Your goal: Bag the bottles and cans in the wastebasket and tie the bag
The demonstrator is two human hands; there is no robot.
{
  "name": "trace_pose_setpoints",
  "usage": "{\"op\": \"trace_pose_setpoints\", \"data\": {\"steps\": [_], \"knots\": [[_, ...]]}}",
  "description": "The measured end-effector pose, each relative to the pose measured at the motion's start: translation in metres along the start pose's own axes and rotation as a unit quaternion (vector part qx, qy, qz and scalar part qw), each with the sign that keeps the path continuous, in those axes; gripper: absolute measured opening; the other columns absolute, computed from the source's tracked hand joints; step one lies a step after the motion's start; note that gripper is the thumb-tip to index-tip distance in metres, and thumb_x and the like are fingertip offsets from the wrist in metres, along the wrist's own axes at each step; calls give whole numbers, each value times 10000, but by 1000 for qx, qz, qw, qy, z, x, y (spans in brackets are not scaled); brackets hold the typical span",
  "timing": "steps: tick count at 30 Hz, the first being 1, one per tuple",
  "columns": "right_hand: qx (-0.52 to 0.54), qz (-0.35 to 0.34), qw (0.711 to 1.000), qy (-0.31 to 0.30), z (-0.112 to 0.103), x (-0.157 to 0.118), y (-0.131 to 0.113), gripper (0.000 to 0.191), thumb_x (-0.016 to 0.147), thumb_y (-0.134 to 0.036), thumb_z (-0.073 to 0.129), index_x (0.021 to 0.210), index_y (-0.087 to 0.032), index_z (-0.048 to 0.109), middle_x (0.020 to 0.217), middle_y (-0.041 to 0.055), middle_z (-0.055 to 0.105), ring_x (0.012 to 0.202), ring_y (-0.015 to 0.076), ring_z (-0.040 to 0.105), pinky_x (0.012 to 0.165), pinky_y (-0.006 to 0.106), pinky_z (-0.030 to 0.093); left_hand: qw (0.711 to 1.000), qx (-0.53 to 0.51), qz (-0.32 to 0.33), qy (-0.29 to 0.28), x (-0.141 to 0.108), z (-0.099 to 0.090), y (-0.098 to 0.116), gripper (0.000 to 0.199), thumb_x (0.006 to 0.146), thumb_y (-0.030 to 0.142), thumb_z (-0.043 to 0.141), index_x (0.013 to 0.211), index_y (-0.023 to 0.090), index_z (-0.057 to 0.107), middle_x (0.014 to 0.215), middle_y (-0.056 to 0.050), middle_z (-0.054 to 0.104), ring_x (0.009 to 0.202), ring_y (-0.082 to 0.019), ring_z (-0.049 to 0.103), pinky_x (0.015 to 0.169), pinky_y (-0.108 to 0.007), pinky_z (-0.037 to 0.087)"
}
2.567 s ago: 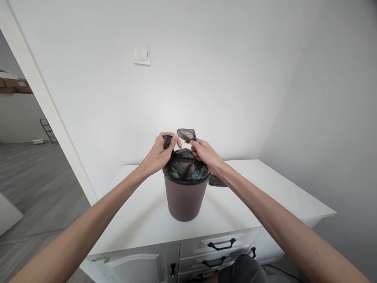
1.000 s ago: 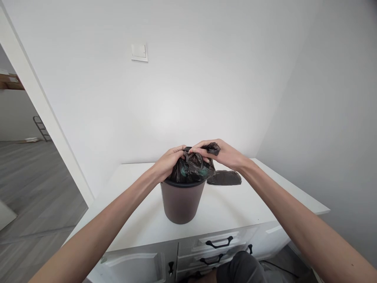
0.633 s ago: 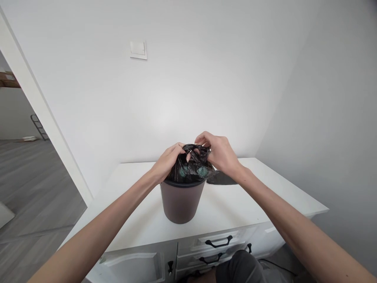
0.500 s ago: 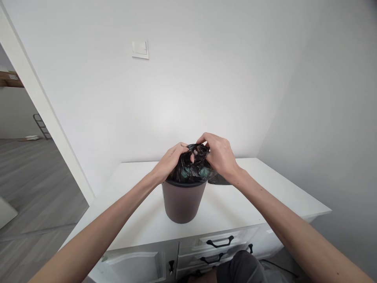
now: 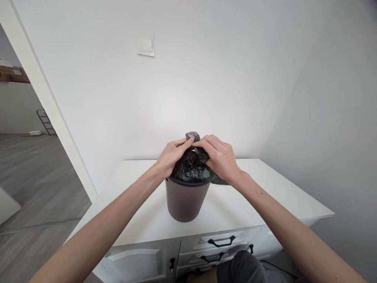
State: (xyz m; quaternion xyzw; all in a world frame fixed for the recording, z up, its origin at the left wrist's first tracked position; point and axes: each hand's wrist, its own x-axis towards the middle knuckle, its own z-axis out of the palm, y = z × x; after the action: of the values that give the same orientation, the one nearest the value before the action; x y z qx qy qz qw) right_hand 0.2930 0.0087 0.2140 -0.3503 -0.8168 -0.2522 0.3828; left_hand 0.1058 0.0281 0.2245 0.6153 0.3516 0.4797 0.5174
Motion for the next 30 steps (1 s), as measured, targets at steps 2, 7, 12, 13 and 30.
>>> {"op": "trace_pose_setpoints", "data": {"steps": [2,7,12,13,30], "knots": [[1,-21,998,-55,-2,-5,3,343,1077,-162,403,1284,-238,665,1055,89,745,961,223,614,682,337,394,999,34,22,30,0,-2,-4,430,861,631,742,944,210,776,1022,-56,779,996,-253,678,852,-342,501],[30,-3,987,-156,-5,-19,-3,375,1136,-296,342,1472,-258,504,970,64,758,856,214,640,619,307,354,946,282,134,84,14,-22,-25,310,905,539,688,856,243,767,1059,-77,761,1129,-317,619,951,-397,469],[109,48,969,-215,-24,-34,-22,260,1105,-299,390,1332,-268,513,972,61,748,784,228,672,645,311,413,851,479,171,132,37,-43,-39,230,915,407,653,786,230,724,1113,-136,735,1167,-390,566,1060,-526,359],[129,65,965,-218,-29,-38,-26,228,1099,-297,396,1292,-278,516,978,57,744,797,232,682,663,317,431,845,492,162,130,41,-45,-40,238,914,397,647,756,229,706,1097,-138,730,1136,-386,577,1044,-520,365],[289,250,889,-253,-43,-43,-25,398,1021,-495,534,1358,-290,487,729,-49,638,626,191,565,593,297,406,967,180,169,67,3,-20,10,354,957,521,631,841,192,686,878,-59,750,641,-165,672,647,-304,478]]}}
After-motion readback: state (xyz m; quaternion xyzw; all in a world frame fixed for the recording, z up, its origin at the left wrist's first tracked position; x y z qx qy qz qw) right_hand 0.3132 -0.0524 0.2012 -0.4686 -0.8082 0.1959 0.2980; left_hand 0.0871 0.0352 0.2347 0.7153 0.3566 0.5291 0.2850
